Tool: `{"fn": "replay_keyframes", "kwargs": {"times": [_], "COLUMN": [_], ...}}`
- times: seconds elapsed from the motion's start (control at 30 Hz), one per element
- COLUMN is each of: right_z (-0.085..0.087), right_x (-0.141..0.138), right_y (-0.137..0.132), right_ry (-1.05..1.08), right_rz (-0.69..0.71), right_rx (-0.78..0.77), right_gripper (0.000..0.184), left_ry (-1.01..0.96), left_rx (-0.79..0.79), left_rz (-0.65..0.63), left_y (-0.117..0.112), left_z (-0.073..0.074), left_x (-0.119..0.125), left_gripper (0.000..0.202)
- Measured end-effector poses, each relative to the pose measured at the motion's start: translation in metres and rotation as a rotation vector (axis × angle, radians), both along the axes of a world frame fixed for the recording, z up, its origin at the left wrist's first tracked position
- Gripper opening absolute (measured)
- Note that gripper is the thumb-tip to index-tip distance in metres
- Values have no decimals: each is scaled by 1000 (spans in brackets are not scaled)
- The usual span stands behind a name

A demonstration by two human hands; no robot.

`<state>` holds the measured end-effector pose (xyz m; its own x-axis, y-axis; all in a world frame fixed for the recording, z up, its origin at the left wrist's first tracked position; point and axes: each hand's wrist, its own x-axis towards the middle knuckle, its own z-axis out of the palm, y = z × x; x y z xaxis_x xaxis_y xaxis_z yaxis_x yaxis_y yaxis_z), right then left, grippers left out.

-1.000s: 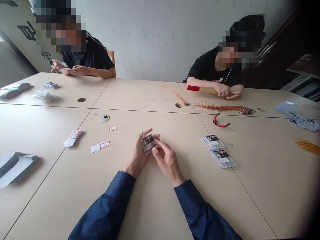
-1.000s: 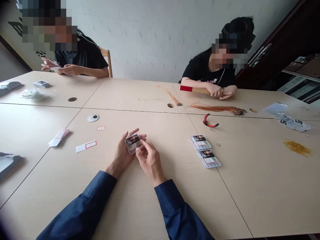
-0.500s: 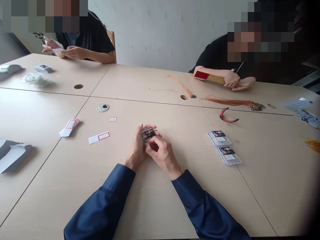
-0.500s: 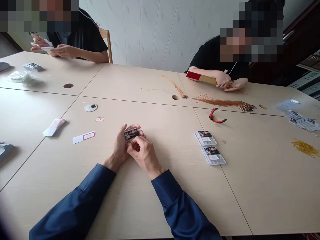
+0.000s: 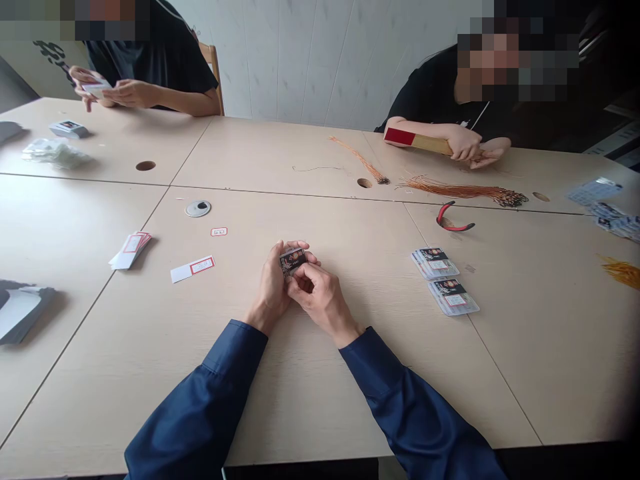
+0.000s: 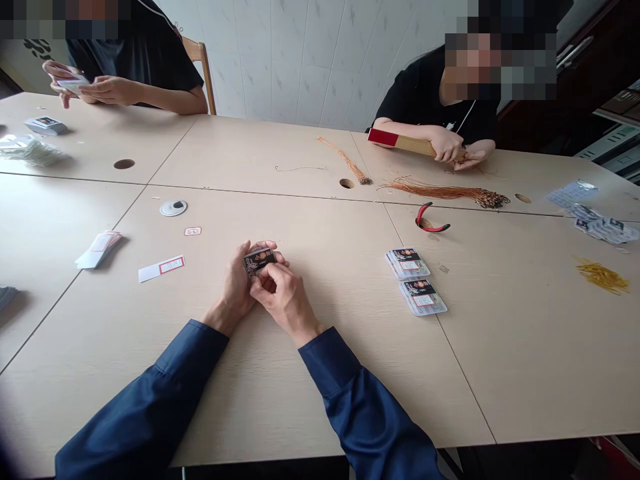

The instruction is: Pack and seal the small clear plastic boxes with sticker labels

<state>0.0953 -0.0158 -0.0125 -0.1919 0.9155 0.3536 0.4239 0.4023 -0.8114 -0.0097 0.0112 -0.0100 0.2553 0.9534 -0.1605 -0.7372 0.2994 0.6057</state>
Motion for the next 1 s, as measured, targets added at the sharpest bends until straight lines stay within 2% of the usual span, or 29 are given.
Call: {"fn": "replay_keyframes", "kwargs": {"times": [0.17, 0.43, 0.63, 0.83, 1.0], "right_z": [-2, 1, -3, -1, -2], "right_x": [-1, 2, 0, 1, 1], "right_y": [1, 0, 2, 0, 0], "right_ry": [-37, -1, -59, -27, -70], "right_rz": [-3, 17, -4, 9, 8], "right_rx": [32, 3, 64, 14, 30], "right_gripper": [21, 20, 20, 19, 19], "left_ry": [37, 12, 38, 2, 9], "left_rx": [12, -21, -14, -38, -38], "left_rz": [18, 15, 34, 22, 29], "left_y": [-1, -1, 0, -1, 0], "left_z": [0, 2, 2, 1, 1], "left_x": [1, 1, 2, 1, 1], "left_gripper": [29, 30, 25, 26, 23]}}
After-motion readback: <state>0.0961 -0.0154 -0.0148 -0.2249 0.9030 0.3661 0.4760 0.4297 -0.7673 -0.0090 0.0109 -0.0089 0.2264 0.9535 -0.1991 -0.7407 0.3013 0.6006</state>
